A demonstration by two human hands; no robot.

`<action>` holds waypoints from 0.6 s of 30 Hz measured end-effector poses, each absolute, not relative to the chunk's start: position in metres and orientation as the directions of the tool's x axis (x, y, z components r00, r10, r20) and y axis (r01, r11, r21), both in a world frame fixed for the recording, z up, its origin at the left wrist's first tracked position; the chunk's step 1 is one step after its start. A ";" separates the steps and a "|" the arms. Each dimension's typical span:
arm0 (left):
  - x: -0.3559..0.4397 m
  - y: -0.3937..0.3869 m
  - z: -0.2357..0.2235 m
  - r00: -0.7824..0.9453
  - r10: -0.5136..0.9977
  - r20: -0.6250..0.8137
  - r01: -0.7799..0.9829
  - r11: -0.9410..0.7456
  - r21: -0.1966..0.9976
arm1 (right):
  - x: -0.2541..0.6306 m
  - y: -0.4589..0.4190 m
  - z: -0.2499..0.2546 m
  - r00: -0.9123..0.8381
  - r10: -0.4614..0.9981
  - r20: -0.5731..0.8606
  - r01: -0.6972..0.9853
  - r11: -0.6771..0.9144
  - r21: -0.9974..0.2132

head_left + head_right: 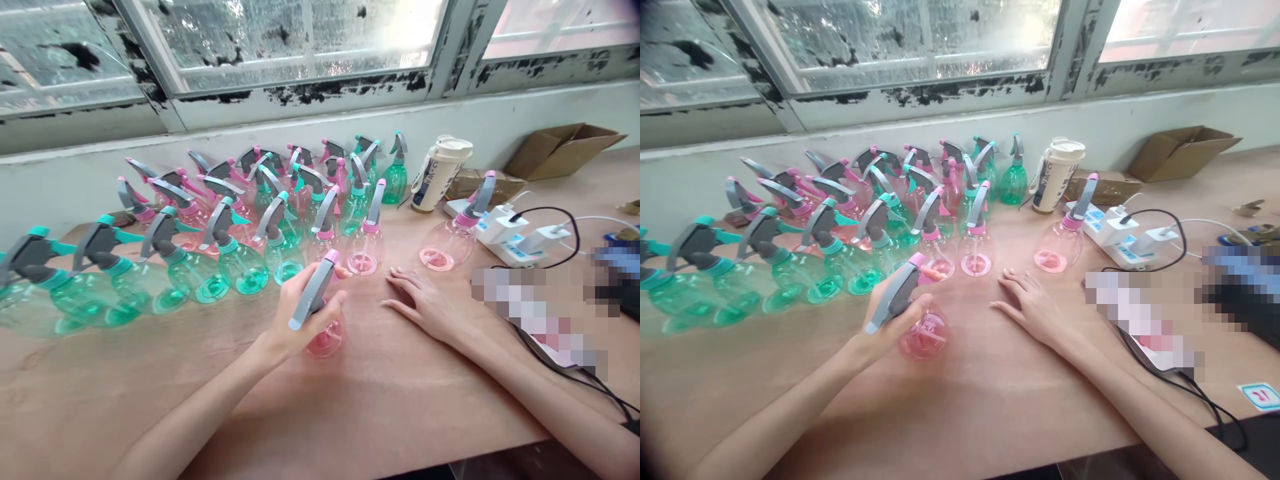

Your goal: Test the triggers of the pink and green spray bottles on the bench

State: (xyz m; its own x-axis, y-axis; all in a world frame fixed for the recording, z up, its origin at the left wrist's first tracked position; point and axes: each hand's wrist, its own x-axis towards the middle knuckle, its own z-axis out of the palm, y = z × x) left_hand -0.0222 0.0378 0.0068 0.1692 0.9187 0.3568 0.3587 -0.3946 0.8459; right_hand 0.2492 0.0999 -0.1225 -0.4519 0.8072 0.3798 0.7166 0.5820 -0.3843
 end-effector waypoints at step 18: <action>-0.028 0.050 0.013 0.131 0.950 0.284 0.294 -0.310 0.904 | 0.253 0.102 -0.132 -0.432 0.817 0.382 0.697 0.571 -0.434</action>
State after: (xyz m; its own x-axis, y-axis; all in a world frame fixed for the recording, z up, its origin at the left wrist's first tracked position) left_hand -0.0283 0.0496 0.0129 0.1306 0.9500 0.2836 0.2940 -0.3103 0.9041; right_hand 0.2526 0.1021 -0.1321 -0.4318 0.8172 0.3818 0.6966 0.5710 -0.4344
